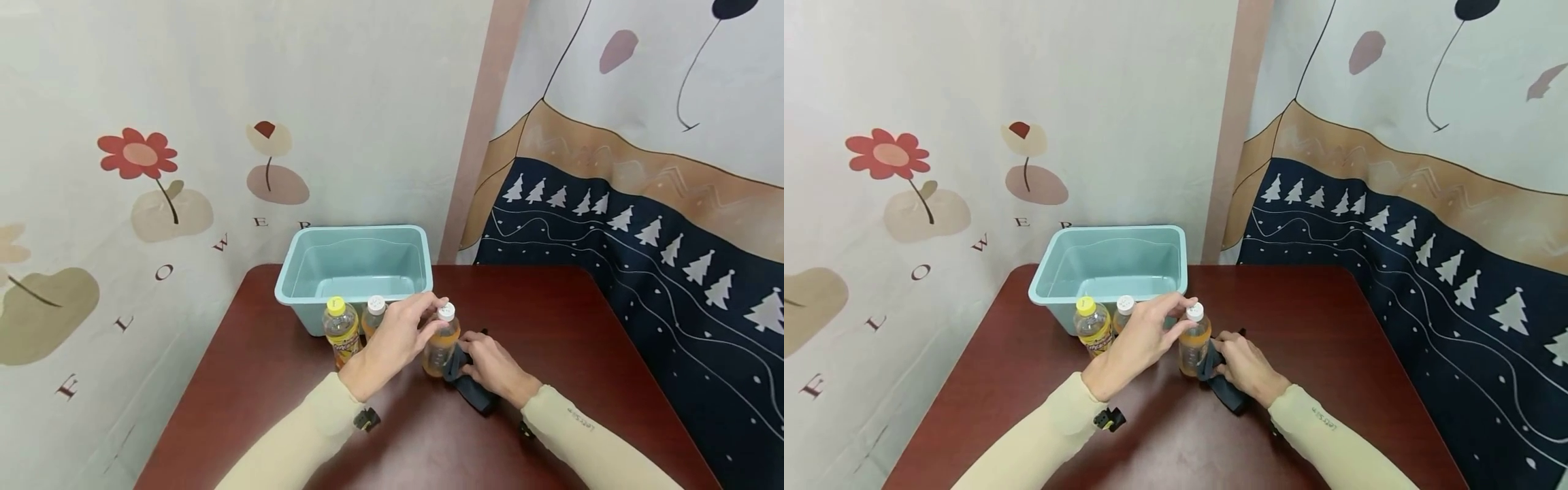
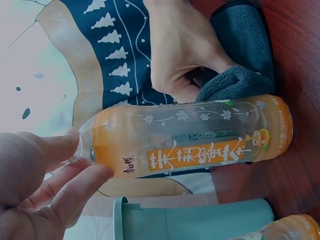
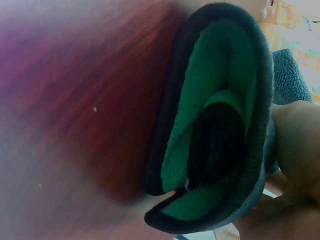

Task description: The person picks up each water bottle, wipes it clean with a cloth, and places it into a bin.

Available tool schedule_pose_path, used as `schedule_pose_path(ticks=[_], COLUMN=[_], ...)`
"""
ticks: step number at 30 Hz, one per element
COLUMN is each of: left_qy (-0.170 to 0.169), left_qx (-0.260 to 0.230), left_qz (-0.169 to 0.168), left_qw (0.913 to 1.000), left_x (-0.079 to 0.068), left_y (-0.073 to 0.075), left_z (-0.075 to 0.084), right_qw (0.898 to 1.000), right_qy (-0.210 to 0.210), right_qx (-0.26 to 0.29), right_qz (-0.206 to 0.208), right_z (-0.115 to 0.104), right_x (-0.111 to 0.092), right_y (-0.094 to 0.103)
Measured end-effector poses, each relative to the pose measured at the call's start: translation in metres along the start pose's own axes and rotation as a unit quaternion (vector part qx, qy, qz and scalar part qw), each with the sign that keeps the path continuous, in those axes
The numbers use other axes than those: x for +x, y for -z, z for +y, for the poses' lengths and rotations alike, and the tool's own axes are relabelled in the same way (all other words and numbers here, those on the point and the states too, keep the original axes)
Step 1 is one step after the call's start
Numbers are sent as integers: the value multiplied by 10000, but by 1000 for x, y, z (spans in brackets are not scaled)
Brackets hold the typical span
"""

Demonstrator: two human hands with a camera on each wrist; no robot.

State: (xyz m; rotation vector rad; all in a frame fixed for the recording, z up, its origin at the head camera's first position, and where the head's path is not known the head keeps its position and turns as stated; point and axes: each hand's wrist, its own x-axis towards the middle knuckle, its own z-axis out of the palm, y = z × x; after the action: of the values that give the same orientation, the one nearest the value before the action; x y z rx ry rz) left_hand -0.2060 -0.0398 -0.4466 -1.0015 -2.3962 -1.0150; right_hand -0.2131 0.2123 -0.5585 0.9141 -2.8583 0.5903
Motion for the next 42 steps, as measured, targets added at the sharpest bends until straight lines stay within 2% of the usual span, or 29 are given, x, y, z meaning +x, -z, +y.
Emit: schedule_pose_path(ticks=[6, 10, 18, 24, 35, 39, 42], left_qy=[111, 136, 146, 140, 261, 331, 258], left_qx=[-19, -59, -239, -131, -141, -68, -19], left_qz=[-101, -109, 0, -18, -454, -557, -555], left_qw=[9999, 9998, 9996, 9998, 9985, 9979, 9981], left_x=[0, -2, -3, 2, 6, 6, 6], left_y=[3, 2, 1, 4, 14, 16, 15], left_z=[2, 5, 9, 9, 10, 10, 11], right_qw=[9961, 9924, 9868, 9819, 9769, 9796, 9823], right_qy=[-252, -306, -348, -278, -192, 7, 95], right_qx=[820, 1101, 1295, 1444, 1776, 1649, 1461], right_qz=[182, 464, 911, 1197, 1170, 1146, 1170], right_z=[-1, -5, -15, -22, -43, -47, -47], right_x=[1, -1, 0, 3, 8, 10, 10], right_y=[2, 9, 37, 61, 93, 95, 95])
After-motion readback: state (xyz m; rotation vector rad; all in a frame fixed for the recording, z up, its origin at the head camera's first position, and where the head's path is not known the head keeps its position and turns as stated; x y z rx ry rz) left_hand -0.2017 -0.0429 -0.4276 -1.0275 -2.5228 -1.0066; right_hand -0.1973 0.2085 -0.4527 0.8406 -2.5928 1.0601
